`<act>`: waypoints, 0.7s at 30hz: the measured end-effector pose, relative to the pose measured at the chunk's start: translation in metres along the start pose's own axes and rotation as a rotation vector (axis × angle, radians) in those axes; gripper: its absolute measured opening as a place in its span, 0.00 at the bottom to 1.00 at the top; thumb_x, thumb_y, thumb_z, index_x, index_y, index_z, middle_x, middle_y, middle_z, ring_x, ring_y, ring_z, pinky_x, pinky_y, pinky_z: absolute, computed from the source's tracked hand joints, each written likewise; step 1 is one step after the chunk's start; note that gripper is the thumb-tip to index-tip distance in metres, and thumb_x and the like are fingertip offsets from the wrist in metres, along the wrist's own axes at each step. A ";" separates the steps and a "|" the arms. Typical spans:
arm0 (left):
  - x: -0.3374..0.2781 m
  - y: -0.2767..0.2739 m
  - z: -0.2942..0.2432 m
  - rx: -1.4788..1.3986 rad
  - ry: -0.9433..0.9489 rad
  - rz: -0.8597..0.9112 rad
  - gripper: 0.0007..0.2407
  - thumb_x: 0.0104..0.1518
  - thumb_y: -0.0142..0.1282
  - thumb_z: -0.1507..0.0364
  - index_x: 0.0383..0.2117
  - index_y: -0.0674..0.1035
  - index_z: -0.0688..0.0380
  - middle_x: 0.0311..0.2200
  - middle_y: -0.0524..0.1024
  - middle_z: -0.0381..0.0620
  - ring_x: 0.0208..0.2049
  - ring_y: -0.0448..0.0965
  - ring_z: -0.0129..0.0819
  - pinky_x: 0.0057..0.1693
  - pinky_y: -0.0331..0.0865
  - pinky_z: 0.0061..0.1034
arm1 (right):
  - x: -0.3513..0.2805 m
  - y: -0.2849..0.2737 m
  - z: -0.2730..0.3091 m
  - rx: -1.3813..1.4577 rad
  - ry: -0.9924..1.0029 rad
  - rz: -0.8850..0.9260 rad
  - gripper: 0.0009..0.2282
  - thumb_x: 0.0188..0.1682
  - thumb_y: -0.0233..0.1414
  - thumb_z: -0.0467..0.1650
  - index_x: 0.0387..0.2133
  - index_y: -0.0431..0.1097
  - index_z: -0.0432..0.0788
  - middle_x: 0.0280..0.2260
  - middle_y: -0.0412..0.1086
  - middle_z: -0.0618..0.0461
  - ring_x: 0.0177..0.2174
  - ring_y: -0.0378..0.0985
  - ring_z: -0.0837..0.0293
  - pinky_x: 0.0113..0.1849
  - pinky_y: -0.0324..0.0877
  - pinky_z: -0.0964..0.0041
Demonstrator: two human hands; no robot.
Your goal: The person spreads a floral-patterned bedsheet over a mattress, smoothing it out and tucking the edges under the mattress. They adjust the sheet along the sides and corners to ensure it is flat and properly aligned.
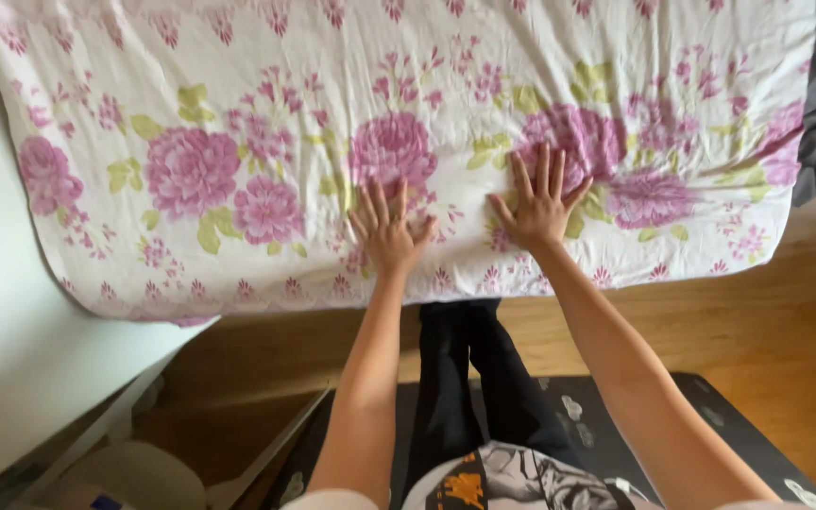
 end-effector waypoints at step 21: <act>0.089 0.003 0.414 0.053 -0.050 0.102 0.32 0.61 0.43 0.42 0.72 0.57 0.33 0.73 0.50 0.45 0.74 0.45 0.43 0.69 0.41 0.58 | 0.096 0.151 0.402 0.126 -0.073 0.151 0.30 0.51 0.42 0.57 0.69 0.50 0.76 0.74 0.35 0.57 0.71 0.31 0.43 0.61 0.23 0.19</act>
Point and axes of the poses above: each hand's wrist, its own x-axis towards the middle knuckle, its own y-axis out of the palm, z = x × y, the point moved 9 cm from there along x, towards the middle knuckle
